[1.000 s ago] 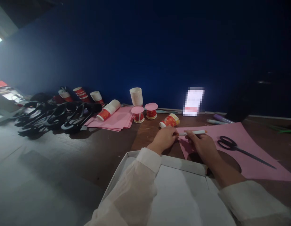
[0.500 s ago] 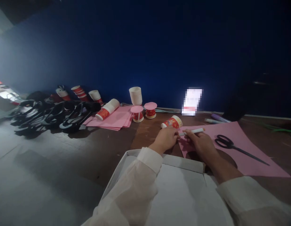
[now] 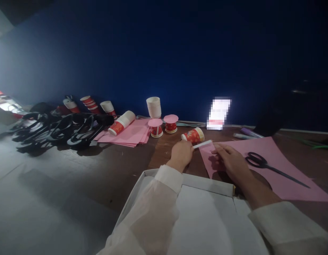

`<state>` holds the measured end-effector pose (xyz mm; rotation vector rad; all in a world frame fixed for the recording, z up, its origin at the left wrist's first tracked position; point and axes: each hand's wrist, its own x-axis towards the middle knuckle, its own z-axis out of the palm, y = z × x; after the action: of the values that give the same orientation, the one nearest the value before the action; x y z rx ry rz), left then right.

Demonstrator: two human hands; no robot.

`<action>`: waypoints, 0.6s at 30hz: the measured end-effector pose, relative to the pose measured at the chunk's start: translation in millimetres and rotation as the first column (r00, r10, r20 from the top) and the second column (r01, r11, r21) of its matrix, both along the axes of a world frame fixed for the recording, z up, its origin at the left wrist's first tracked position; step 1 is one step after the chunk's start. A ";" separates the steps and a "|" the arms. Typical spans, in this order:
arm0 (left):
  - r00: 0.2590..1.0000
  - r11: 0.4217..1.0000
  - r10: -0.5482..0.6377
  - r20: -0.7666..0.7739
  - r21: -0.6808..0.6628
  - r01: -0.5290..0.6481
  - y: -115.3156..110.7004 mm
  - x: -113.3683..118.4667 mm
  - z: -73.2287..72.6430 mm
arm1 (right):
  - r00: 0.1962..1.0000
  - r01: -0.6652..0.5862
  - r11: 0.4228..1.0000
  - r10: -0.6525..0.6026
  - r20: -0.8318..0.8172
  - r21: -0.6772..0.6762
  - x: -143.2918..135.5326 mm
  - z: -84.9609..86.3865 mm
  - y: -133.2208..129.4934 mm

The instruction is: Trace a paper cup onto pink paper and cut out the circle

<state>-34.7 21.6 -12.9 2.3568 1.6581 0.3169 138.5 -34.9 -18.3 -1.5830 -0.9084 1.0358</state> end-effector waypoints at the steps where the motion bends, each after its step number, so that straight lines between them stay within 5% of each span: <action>1: 1.000 1.000 0.027 -0.014 0.009 -0.026 1.0 -1.3 -0.6 | 1.000 0.004 1.000 -0.004 0.005 -0.005 0.3 0.2 0.1; 7: 0.987 0.989 0.143 -0.071 0.040 -0.141 8.5 -12.9 -4.7 | 1.000 -0.001 1.000 0.001 0.026 0.002 1.4 -4.0 -0.3; 13: 0.937 0.939 0.334 -0.104 0.125 -0.321 9.7 -23.7 1.6 | 0.948 -0.028 0.997 0.002 0.317 0.077 22.9 2.7 3.3; 18: 0.977 0.952 0.214 -0.019 0.230 -0.204 -1.8 -5.2 2.5 | 0.583 -0.069 0.997 0.025 0.812 0.019 98.7 13.1 10.0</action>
<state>-39.9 19.8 -10.4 2.3604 1.9941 0.5239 237.2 -25.0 -5.2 -2.0270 -1.5808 0.2319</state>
